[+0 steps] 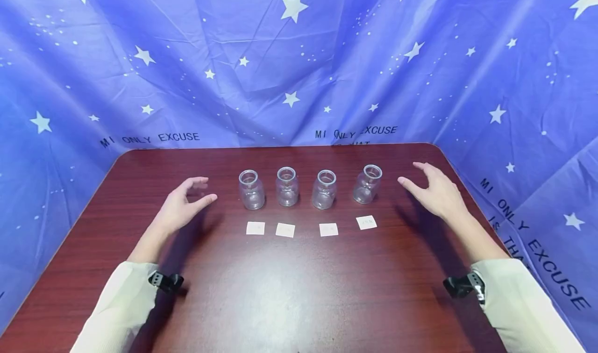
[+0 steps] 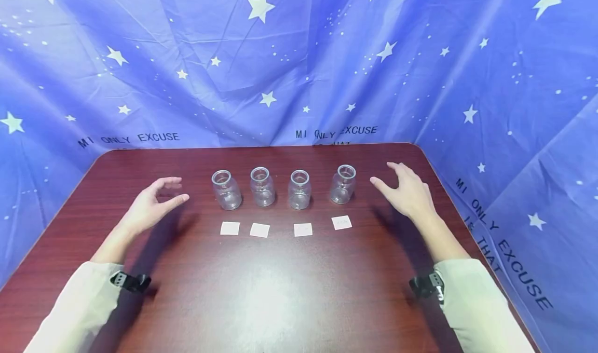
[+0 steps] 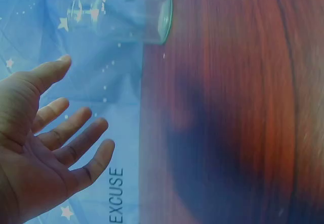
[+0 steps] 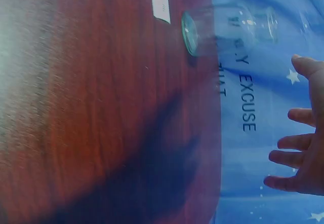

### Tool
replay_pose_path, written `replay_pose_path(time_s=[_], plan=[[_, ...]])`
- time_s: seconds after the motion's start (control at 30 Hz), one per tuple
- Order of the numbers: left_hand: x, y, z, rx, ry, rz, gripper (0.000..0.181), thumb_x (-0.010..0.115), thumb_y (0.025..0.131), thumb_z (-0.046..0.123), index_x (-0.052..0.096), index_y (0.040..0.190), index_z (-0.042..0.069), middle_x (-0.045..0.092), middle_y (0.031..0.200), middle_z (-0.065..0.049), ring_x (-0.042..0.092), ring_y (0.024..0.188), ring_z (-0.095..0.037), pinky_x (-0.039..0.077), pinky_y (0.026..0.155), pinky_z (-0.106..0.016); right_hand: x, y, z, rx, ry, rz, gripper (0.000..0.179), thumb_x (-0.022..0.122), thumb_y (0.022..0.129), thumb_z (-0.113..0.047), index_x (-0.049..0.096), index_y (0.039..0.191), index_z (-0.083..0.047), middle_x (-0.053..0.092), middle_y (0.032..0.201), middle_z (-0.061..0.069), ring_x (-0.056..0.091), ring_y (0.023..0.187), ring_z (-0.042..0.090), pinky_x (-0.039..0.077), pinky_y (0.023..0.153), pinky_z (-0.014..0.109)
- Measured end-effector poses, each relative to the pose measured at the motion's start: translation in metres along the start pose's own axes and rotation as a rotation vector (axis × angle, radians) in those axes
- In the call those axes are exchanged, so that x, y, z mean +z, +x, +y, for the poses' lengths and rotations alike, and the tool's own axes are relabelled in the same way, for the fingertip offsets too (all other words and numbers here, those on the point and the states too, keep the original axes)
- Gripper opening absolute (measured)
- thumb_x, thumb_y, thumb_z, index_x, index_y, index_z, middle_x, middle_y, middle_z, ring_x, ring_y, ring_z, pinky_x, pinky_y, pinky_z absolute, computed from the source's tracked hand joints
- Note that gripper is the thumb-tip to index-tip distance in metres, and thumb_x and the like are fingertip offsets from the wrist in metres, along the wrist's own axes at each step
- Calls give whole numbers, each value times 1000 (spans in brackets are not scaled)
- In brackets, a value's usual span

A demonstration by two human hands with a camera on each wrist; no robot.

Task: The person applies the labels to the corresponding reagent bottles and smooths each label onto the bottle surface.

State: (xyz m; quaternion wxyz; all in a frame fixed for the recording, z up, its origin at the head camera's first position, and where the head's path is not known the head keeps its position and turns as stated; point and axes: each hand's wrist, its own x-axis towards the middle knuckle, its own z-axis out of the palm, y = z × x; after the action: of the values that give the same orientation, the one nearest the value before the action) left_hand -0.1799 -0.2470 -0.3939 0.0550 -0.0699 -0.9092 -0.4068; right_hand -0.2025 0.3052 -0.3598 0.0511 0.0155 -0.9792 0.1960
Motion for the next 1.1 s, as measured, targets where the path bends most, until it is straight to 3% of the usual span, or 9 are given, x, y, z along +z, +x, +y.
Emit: replay_pose_path(time_s=[0.23, 0.47, 0.73, 1.1], plan=[[16, -8, 4, 3, -57, -60, 47, 69, 85, 23, 52, 124, 3, 61, 116, -22, 62, 96, -28, 50, 79, -29, 13, -11, -13, -48, 113, 80, 59, 56, 88, -50, 53, 126, -4, 53, 129, 24, 44, 122, 43, 34, 97, 55], [32, -15, 11, 9, -87, -109, 44, 70, 84, 19, 53, 121, 1, 64, 111, -22, 63, 93, -28, 51, 77, -31, 27, -18, -29, -114, 173, 117, 44, 61, 87, -42, 63, 112, -6, 63, 116, 18, 56, 109, 37, 41, 86, 49], [47, -17, 15, 29, -74, -168, 44, 71, 82, 16, 55, 120, 1, 66, 107, -19, 64, 92, -29, 50, 79, -39, 49, -26, -47, -148, 212, 80, 35, 65, 85, -38, 67, 104, -9, 69, 104, 10, 62, 95, 28, 44, 81, 41], [61, -17, 17, 53, -25, -259, 37, 72, 80, 14, 59, 113, 3, 66, 98, -13, 58, 78, -16, 47, 64, -26, 79, -29, -81, -268, 259, -23, 29, 70, 82, -30, 68, 103, -9, 70, 101, 6, 64, 99, 24, 47, 86, 42]])
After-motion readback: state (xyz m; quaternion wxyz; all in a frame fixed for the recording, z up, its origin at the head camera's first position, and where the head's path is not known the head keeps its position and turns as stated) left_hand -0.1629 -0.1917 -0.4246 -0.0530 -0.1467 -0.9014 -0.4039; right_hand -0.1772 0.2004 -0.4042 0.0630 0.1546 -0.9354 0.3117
